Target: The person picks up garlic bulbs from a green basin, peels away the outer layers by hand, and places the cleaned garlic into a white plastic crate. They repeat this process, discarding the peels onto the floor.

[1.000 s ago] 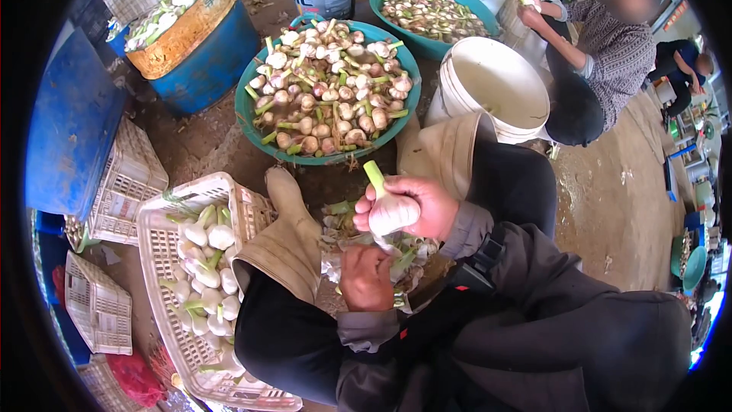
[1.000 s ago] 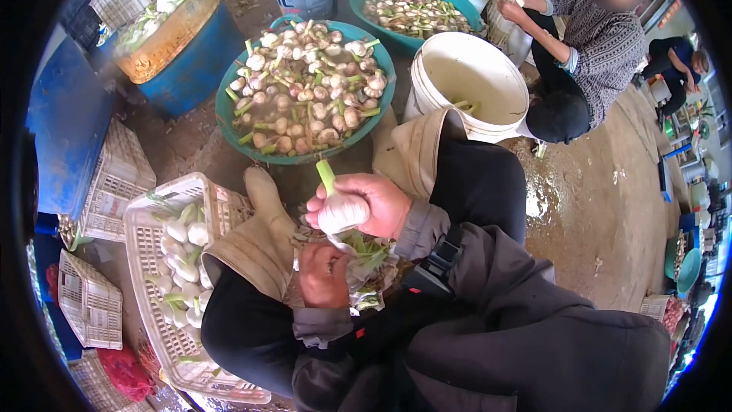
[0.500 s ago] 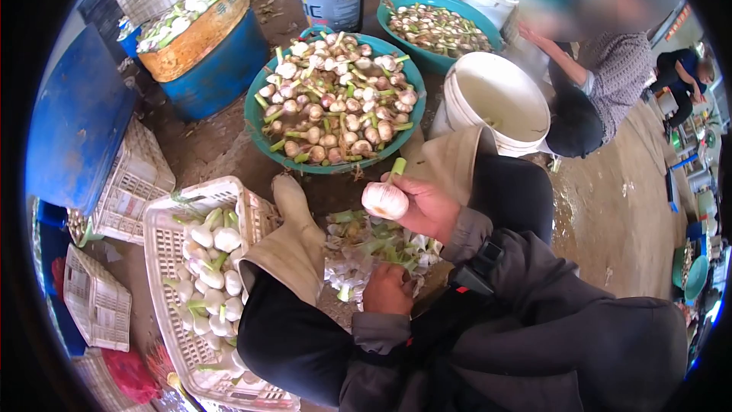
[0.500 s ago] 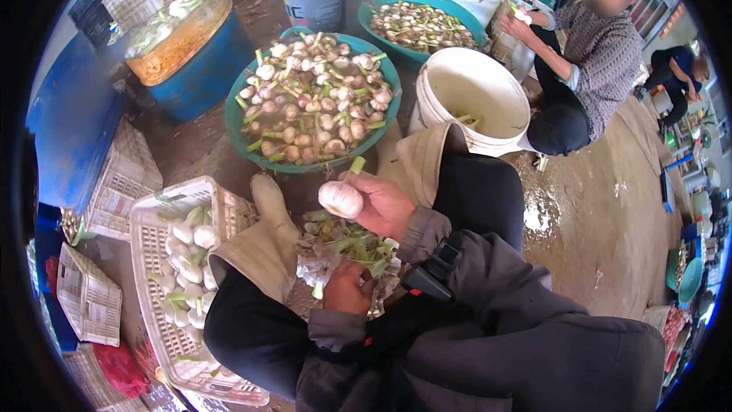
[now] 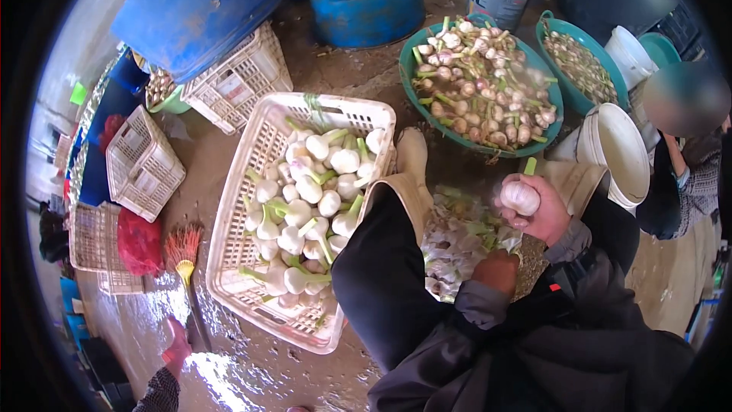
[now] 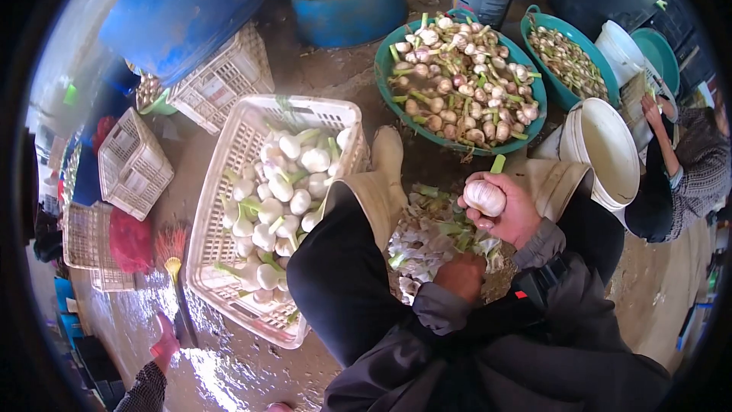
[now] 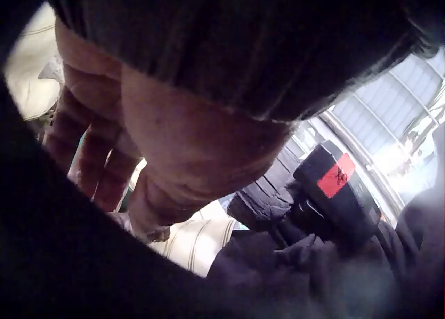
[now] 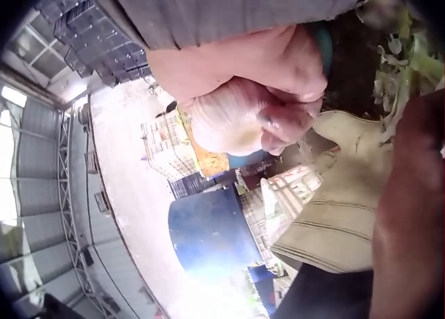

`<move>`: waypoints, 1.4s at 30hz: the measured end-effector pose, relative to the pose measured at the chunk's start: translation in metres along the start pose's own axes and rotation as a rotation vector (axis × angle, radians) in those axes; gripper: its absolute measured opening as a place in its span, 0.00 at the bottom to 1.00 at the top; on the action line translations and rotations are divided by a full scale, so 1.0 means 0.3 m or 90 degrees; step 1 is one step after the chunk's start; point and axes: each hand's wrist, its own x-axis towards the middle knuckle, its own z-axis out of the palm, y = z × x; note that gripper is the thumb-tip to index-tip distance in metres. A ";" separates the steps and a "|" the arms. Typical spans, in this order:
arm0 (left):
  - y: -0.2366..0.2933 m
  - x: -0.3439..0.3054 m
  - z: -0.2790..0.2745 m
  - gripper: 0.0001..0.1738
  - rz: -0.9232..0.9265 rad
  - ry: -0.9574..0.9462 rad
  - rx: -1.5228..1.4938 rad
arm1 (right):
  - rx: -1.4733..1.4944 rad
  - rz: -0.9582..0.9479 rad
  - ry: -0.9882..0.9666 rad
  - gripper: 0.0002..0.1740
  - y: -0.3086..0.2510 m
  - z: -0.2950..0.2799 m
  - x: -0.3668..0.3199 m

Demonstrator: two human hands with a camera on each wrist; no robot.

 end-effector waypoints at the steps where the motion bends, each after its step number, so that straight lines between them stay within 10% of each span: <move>1: 0.003 -0.003 0.001 0.08 -0.001 0.002 -0.005 | -0.057 0.010 -0.018 0.17 0.001 0.000 0.012; 19: 0.017 -0.013 0.018 0.12 -0.034 -0.054 -0.137 | -0.360 0.127 -0.029 0.13 0.029 0.248 0.249; 26: 0.026 -0.012 -0.044 0.14 0.027 -0.147 -0.120 | -0.402 0.055 -0.302 0.28 0.015 0.548 0.319; 28: 0.024 -0.014 -0.034 0.14 0.031 -0.111 -0.123 | -0.547 0.004 -0.213 0.34 0.020 0.578 0.322; 42: 0.056 -0.018 -0.255 0.15 0.063 0.097 -0.141 | -0.819 0.072 0.082 0.19 -0.474 0.001 0.548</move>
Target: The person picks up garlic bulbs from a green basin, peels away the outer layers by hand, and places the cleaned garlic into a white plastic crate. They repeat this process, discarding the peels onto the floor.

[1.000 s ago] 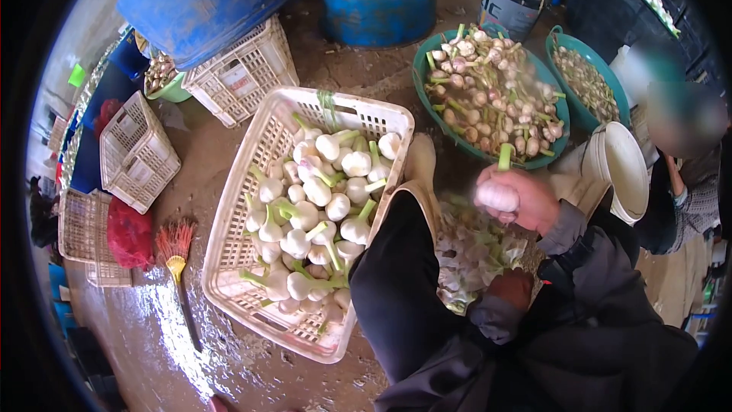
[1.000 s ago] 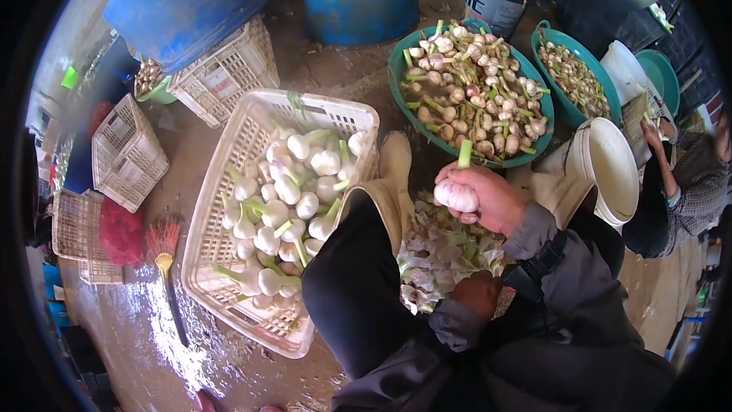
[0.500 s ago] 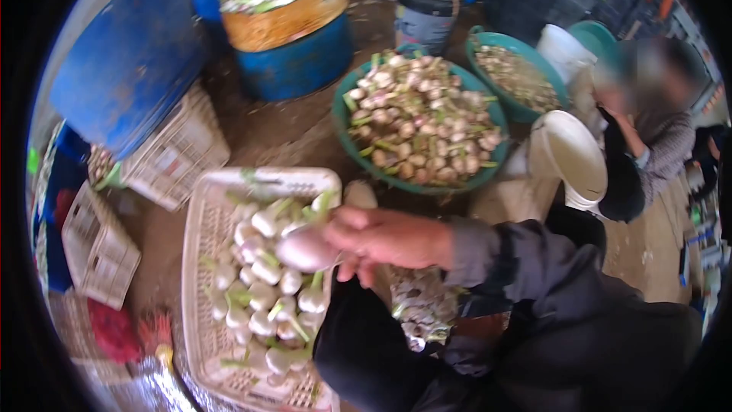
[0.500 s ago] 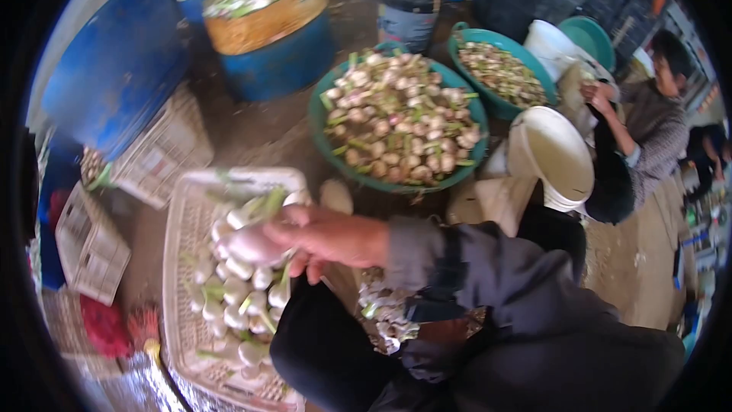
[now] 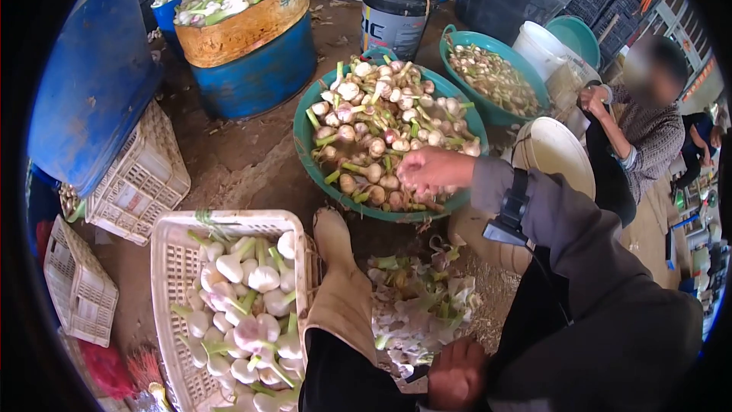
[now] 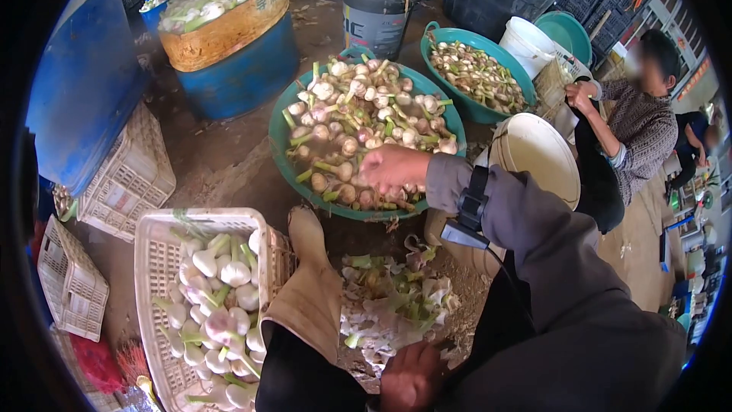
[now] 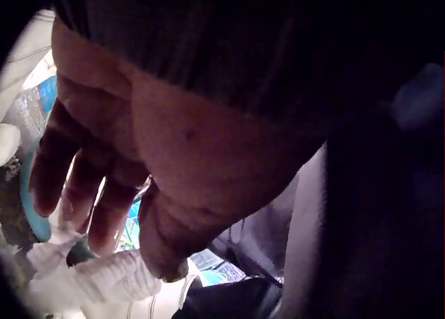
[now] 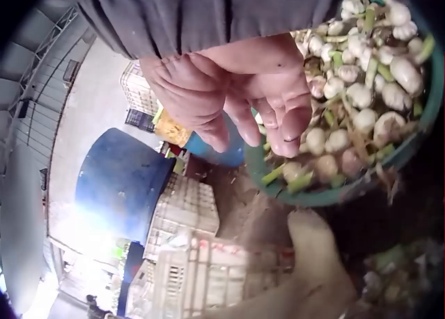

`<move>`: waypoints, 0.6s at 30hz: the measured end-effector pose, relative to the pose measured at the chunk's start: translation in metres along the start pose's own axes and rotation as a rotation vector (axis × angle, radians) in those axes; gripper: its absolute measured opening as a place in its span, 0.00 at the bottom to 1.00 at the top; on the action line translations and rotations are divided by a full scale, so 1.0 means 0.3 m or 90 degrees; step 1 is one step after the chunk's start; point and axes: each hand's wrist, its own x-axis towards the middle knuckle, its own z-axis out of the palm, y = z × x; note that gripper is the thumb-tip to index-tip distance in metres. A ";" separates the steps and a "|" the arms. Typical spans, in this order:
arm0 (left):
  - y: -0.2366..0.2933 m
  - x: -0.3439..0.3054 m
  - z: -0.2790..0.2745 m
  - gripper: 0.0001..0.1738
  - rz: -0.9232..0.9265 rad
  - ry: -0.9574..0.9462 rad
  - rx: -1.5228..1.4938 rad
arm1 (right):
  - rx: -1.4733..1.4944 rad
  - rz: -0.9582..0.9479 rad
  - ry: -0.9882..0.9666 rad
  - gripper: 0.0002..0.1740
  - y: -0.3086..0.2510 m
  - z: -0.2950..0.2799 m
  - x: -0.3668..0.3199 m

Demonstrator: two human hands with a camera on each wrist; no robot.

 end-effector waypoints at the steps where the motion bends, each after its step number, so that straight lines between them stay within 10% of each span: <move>1: -0.004 0.013 0.000 0.15 0.001 0.000 -0.002 | -0.074 0.012 0.044 0.18 -0.007 -0.032 0.020; 5: -0.082 0.019 0.084 0.15 -0.090 0.018 -0.001 | -0.453 -0.132 0.129 0.17 -0.004 -0.117 0.195; 11: -0.291 0.173 0.124 0.10 -0.139 0.013 -0.046 | -0.507 -0.205 0.221 0.23 -0.080 -0.022 0.542; 16: -1.139 0.780 0.038 0.10 -0.112 -0.141 0.868 | -0.601 -0.227 0.180 0.28 -0.142 0.039 0.820; 18: -1.284 0.783 0.113 0.10 -0.300 0.099 0.330 | -0.663 -0.204 0.188 0.26 -0.105 0.051 0.912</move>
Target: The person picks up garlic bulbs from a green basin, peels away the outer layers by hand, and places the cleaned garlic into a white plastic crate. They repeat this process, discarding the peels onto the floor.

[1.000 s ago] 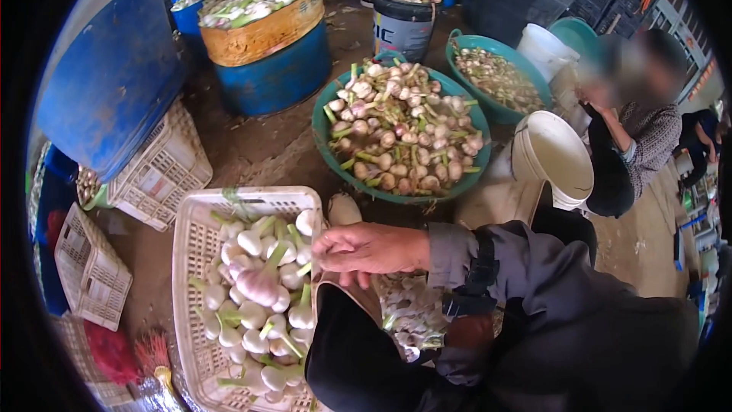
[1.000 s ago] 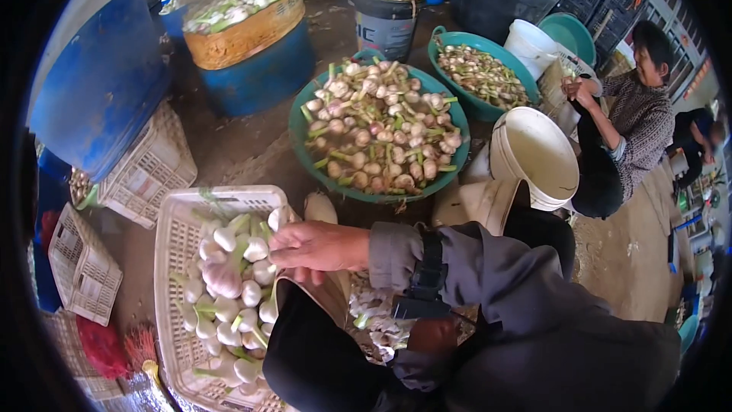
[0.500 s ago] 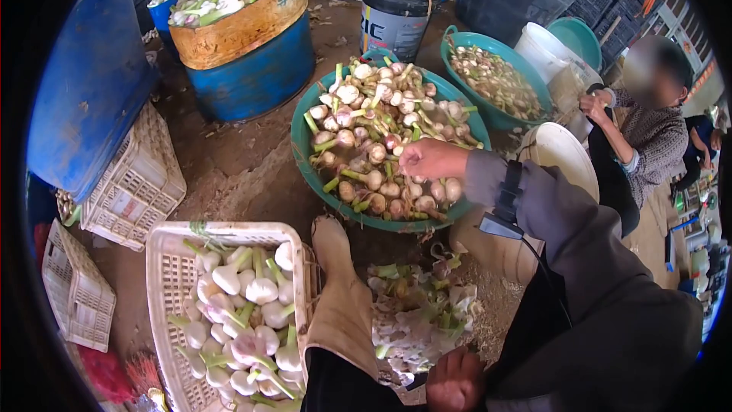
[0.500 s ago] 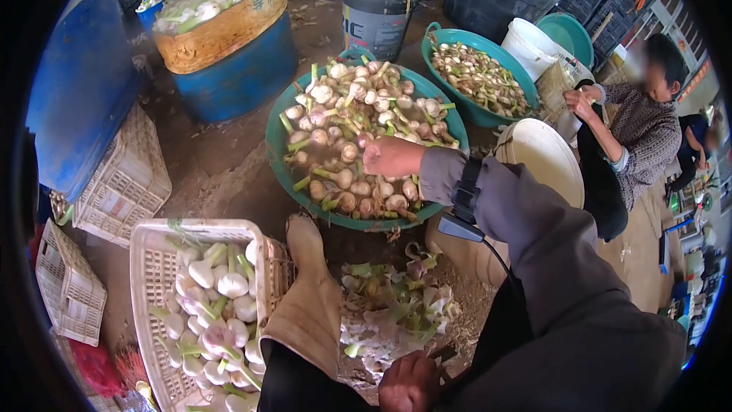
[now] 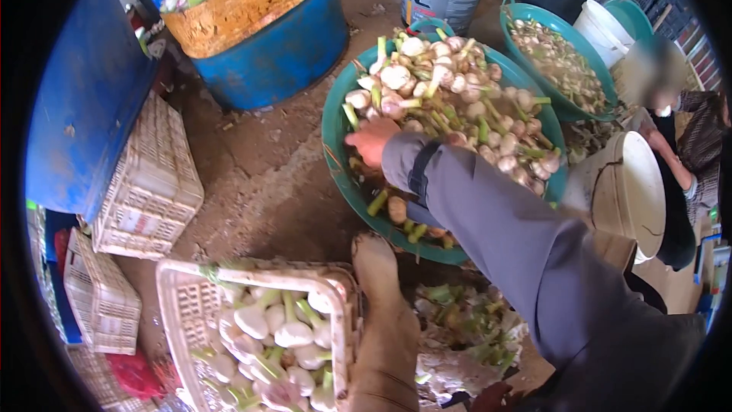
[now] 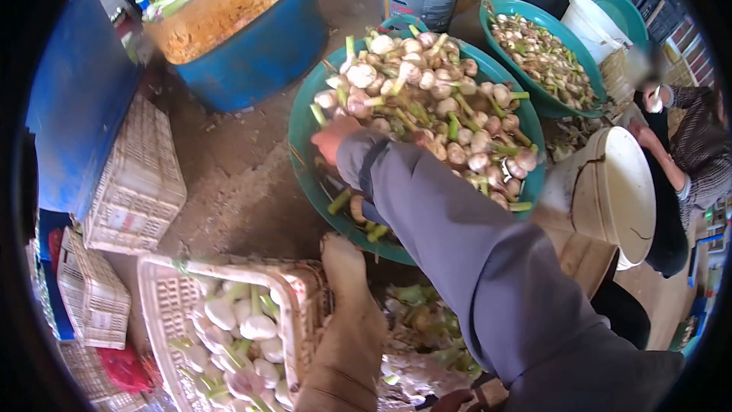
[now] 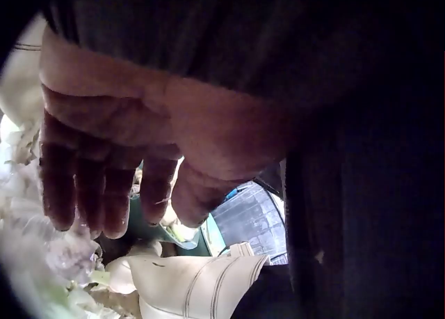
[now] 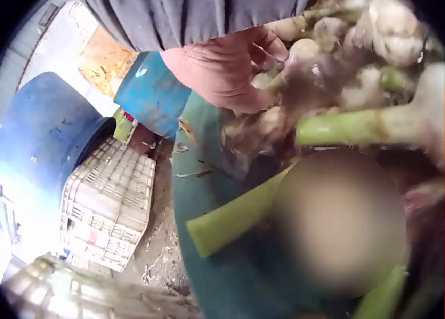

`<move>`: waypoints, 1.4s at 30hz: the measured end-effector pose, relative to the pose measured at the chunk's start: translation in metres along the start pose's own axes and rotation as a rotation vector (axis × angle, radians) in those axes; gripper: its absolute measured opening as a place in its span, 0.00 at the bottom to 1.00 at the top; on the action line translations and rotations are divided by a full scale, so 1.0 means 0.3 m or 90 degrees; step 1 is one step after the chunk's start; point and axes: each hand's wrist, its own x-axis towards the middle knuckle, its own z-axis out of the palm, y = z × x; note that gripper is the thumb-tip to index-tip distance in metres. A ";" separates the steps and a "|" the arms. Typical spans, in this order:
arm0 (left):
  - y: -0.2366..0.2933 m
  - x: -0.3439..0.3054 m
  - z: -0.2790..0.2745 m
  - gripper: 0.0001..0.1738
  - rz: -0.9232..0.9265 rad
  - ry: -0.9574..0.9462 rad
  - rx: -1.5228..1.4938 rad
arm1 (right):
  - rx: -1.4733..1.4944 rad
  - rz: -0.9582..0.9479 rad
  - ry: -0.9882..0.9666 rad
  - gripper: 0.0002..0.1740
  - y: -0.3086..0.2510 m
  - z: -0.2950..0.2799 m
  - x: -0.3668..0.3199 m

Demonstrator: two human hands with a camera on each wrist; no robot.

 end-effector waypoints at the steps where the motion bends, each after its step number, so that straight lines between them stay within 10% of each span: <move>1: -0.038 0.020 0.069 0.10 -0.077 0.082 -0.256 | 0.026 0.022 -0.009 0.25 0.008 0.017 -0.005; 10: 0.549 -1.130 -0.522 0.14 0.009 -0.264 -0.621 | -0.037 -0.004 -0.115 0.23 -0.038 -0.090 -0.213; 17: 0.546 -1.189 -0.468 0.15 0.060 -0.221 -0.585 | 0.139 0.045 -0.161 0.37 -0.033 -0.321 -0.598; 27: 0.553 -1.180 -0.479 0.18 -0.007 -0.297 -0.476 | 0.405 0.176 -0.127 0.64 0.172 -0.045 -0.901; 33: 0.555 -1.164 -0.501 0.18 -0.034 -0.230 -0.372 | 0.255 0.103 0.048 0.59 0.100 -0.178 -1.048; 36: 0.537 -1.148 -0.481 0.18 -0.081 -0.214 -0.362 | 0.238 -0.022 0.073 0.40 0.022 -0.221 -1.153; 42: 0.524 -1.106 -0.455 0.20 -0.214 -0.062 -0.743 | 0.284 -0.244 -0.214 0.40 -0.226 -0.298 -1.411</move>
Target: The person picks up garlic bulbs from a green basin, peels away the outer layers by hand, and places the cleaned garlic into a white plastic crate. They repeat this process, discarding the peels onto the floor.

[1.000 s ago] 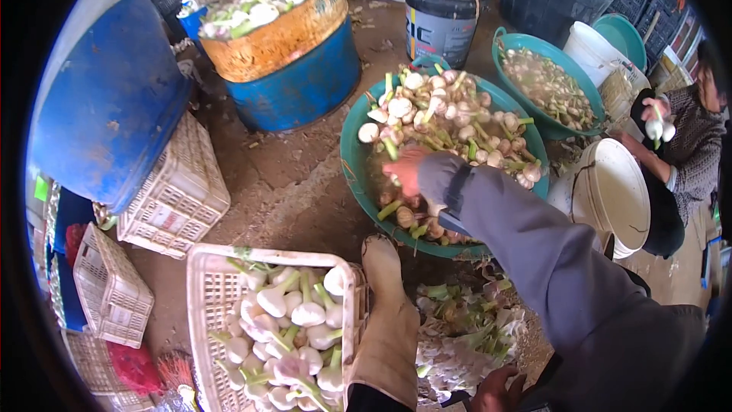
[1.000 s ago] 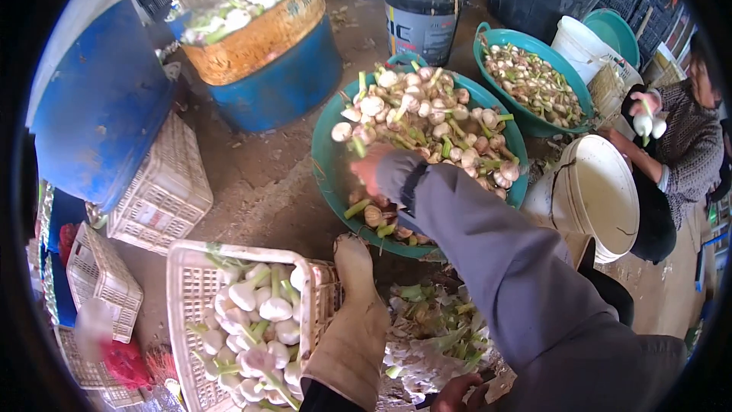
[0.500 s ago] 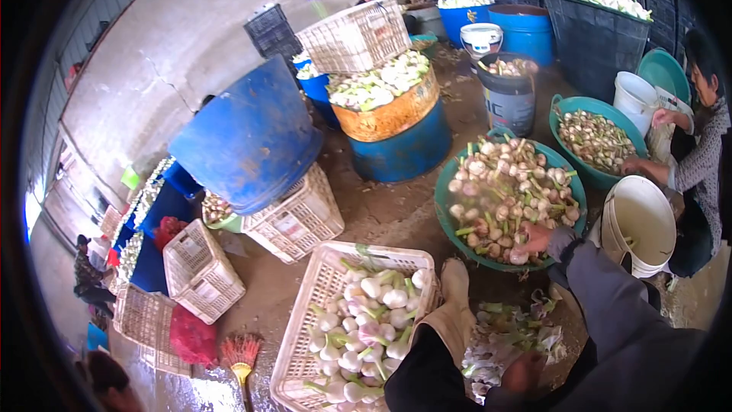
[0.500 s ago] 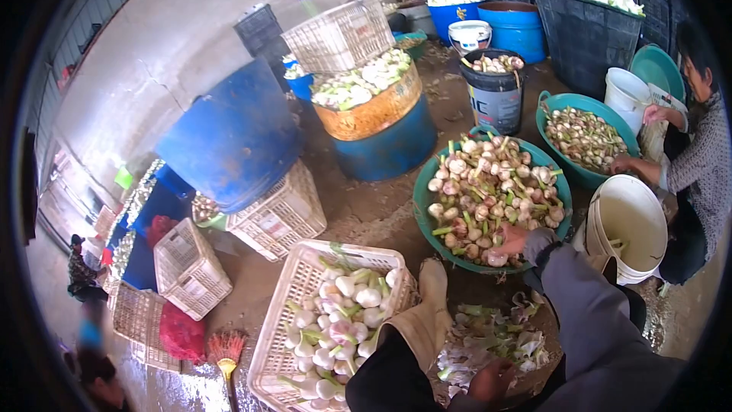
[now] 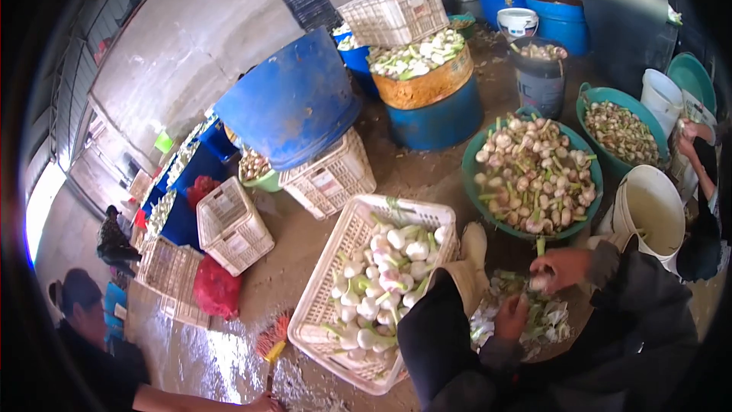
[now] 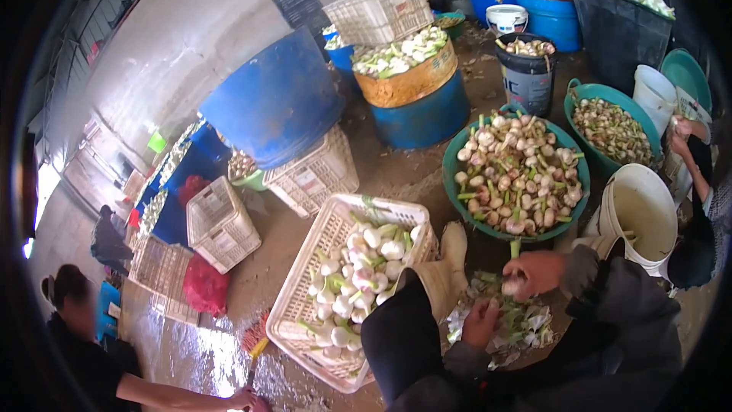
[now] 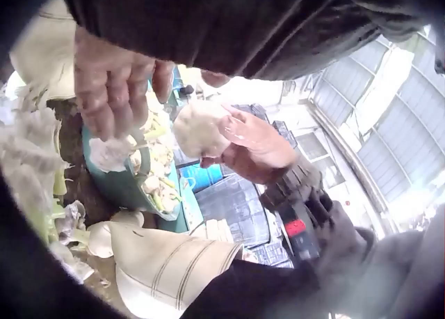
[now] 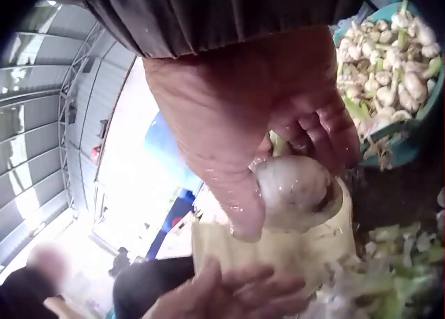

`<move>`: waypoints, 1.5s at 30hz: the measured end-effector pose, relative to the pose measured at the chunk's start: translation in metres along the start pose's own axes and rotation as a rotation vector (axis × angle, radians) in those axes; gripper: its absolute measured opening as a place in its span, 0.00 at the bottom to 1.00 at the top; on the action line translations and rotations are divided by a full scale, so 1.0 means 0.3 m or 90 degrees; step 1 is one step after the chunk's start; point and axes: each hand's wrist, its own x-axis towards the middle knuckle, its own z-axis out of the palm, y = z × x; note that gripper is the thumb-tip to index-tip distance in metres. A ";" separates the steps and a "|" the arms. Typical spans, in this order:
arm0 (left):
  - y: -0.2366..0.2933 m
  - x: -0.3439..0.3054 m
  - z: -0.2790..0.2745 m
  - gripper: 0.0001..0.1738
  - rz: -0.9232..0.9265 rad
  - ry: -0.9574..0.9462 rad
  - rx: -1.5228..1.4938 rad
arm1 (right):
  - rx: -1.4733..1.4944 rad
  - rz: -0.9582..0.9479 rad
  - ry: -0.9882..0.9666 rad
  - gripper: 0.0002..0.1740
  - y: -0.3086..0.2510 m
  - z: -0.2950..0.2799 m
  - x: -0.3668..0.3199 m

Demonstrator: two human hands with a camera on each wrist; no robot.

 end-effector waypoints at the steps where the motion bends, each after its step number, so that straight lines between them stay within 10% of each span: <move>1: -0.005 0.001 0.005 0.21 -0.047 -0.050 -0.208 | 0.002 -0.004 -0.009 0.40 -0.042 0.027 -0.014; 4: 0.000 -0.008 -0.012 0.22 -0.129 -0.254 -0.312 | 0.037 -0.005 -0.096 0.49 -0.169 0.051 -0.061; 9: 0.028 -0.015 -0.030 0.19 -0.205 -0.180 -0.502 | 0.051 0.006 0.171 0.49 -0.193 0.140 -0.093; 16: 0.026 -0.038 -0.044 0.19 -0.002 -0.067 -0.363 | 0.095 0.064 0.349 0.41 -0.168 0.335 -0.048; 39: -0.068 0.013 -0.088 0.20 -0.264 -0.019 -0.496 | 0.024 0.027 0.377 0.39 -0.189 0.417 -0.053; 45: 0.083 -0.049 -0.050 0.24 -0.058 -0.008 -0.287 | 0.289 0.042 0.343 0.40 -0.160 0.390 -0.065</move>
